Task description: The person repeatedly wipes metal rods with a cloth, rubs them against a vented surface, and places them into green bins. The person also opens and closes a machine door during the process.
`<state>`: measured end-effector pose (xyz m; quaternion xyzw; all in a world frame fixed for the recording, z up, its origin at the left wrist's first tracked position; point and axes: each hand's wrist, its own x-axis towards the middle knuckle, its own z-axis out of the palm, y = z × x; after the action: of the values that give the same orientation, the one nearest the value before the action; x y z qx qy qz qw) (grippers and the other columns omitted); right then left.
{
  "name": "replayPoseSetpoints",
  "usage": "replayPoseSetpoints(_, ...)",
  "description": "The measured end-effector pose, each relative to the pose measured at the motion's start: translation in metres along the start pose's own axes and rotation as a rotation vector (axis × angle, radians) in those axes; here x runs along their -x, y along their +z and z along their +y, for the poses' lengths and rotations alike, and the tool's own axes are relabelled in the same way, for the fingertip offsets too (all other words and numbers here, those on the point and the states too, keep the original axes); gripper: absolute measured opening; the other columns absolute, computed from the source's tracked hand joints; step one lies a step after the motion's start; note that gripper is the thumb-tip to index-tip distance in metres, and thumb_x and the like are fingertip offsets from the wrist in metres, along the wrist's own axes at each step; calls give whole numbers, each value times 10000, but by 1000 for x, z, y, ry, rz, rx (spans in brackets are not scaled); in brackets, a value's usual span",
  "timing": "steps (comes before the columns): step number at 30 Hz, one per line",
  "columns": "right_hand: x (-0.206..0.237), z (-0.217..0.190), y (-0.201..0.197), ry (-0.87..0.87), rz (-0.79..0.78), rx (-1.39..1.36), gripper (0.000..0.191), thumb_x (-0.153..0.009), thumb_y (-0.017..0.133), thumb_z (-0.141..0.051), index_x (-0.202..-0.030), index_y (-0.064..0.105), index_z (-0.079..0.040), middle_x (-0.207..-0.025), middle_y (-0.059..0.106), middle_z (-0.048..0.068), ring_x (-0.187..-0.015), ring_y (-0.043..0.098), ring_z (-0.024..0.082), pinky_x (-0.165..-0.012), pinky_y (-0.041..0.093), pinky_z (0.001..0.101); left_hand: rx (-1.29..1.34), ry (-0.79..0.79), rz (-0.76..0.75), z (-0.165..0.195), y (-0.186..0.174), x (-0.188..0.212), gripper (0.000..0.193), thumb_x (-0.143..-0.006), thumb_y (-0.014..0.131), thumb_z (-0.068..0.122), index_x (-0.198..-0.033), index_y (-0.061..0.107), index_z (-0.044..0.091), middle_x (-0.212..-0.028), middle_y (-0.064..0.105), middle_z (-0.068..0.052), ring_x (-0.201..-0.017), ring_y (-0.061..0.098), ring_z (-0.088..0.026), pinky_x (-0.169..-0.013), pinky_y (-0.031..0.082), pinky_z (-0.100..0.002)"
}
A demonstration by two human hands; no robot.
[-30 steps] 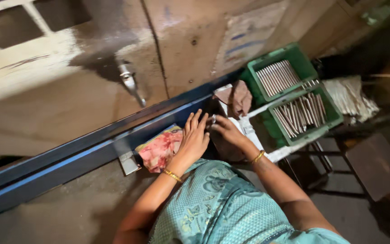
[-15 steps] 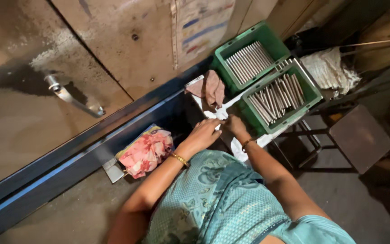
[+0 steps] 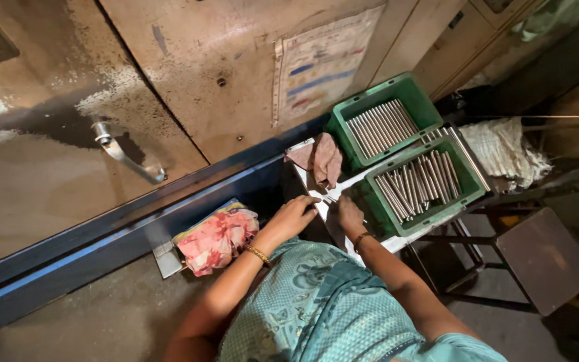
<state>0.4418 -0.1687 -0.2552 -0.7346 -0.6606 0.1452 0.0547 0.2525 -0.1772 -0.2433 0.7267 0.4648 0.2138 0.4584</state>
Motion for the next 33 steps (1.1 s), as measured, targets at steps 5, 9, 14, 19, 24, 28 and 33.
replayPoseSetpoints(5,-20,-11,-4,186,-204,-659,476,-789,828,-277,-1117,643,14,-1020,738,182,-878,719,266,-782,561,390,132,4,107,-33,12,-8,464,-994,598,294,-1360,592,10,-1363,606,-224,-1314,555,-361,-1109,419,-415)
replayPoseSetpoints(9,-29,-33,-16,-164,-181,-985,559,-754,784,-135,-1257,601,25,-1014,714,80,-889,684,180,-773,561,330,652,-235,281,-44,22,-30,546,-1053,546,380,-1473,431,52,-1435,514,-65,-1345,489,-239,-1080,415,-398)
replayPoseSetpoints(14,-30,-43,-48,-335,-387,-1009,328,-913,748,-200,-1144,672,21,-911,678,2,-800,613,84,-678,512,255,1223,-188,319,-40,11,-44,394,-1075,511,311,-1275,639,-4,-1098,700,-80,-988,615,-181,-865,475,-337)
replayPoseSetpoints(19,-36,-32,-75,-297,-512,-1136,306,-1029,571,-281,-1137,738,-49,-812,679,-32,-656,506,32,-565,413,210,1358,-158,456,-29,-5,-42,206,-1044,522,212,-1137,644,75,-934,712,-59,-779,651,-133,-719,546,-285)
replayPoseSetpoints(24,-37,-24,-69,-365,-490,-907,255,-1015,588,-250,-1055,735,-46,-859,717,-23,-725,597,45,-602,473,223,1268,-292,526,-21,-11,-39,261,-1035,588,327,-1039,662,76,-706,540,14,-515,492,-60,-405,353,-207)
replayPoseSetpoints(28,-28,-28,-63,-533,-374,-807,226,-1003,641,-203,-1044,724,4,-827,700,18,-756,631,88,-663,507,246,1277,-377,471,-20,-10,-35,345,-1009,604,422,-935,624,86,-632,480,39,-425,404,-40,-317,264,-198)
replayPoseSetpoints(33,-19,-38,-70,-548,-394,-756,232,-978,646,-188,-1063,732,11,-827,682,48,-748,622,109,-653,498,274,1237,-338,465,-16,-9,-34,370,-1009,592,449,-883,609,102,-547,421,46,-342,329,-46,-291,224,-205)
